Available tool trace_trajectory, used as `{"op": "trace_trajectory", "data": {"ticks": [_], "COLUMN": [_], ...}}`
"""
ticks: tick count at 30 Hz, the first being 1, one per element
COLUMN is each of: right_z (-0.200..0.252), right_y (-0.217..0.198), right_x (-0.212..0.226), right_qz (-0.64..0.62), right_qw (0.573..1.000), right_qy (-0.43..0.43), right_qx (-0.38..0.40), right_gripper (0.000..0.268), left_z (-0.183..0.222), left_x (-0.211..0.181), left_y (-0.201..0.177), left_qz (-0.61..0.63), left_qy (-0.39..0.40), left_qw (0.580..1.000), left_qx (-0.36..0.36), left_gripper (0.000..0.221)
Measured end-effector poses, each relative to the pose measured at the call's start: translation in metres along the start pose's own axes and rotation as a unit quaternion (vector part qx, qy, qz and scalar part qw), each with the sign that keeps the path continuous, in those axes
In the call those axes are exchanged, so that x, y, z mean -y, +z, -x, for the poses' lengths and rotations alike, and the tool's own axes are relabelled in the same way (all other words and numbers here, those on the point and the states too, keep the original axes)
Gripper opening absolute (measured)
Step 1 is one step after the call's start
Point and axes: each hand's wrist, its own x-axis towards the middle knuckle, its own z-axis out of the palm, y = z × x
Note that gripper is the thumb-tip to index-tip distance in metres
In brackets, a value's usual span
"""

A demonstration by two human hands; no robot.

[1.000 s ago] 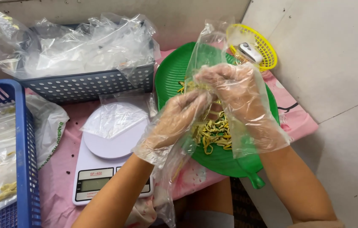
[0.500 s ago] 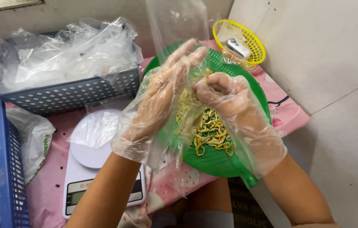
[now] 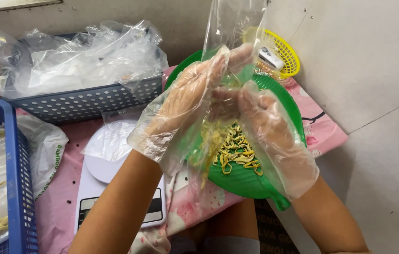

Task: Packing small yellow food items into plastic bags and weighing them on a digital scale.

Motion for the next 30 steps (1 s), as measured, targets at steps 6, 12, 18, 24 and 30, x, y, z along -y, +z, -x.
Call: {"op": "trace_trajectory", "data": {"ticks": [6, 12, 18, 24, 30], "right_z": [0.024, 0.028, 0.014, 0.0, -0.001], "right_y": [0.125, 0.112, 0.1, 0.106, 0.116], "right_x": [0.132, 0.129, 0.13, 0.124, 0.134], "right_qz": [0.028, 0.105, -0.072, -0.06, -0.049], "right_qw": [0.994, 0.969, 0.971, 0.966, 0.956], "right_qy": [0.107, 0.192, 0.078, -0.007, 0.034], "right_qx": [0.019, -0.114, -0.215, -0.253, -0.288], "right_gripper": [0.052, 0.043, 0.04, 0.038, 0.043], "left_z": [-0.008, 0.003, 0.064, 0.087, 0.082], "left_x": [-0.001, 0.092, -0.015, 0.047, 0.059], "left_y": [0.003, -0.008, 0.03, 0.047, 0.054], "left_qz": [0.151, -0.384, -0.113, -0.113, -0.114], "left_qy": [-0.002, 0.356, -0.22, -0.165, -0.154], "left_qw": [0.988, 0.846, 0.968, 0.977, 0.977], "left_qx": [-0.033, -0.103, -0.038, -0.069, -0.093], "left_gripper": [0.079, 0.065, 0.109, 0.071, 0.067]}}
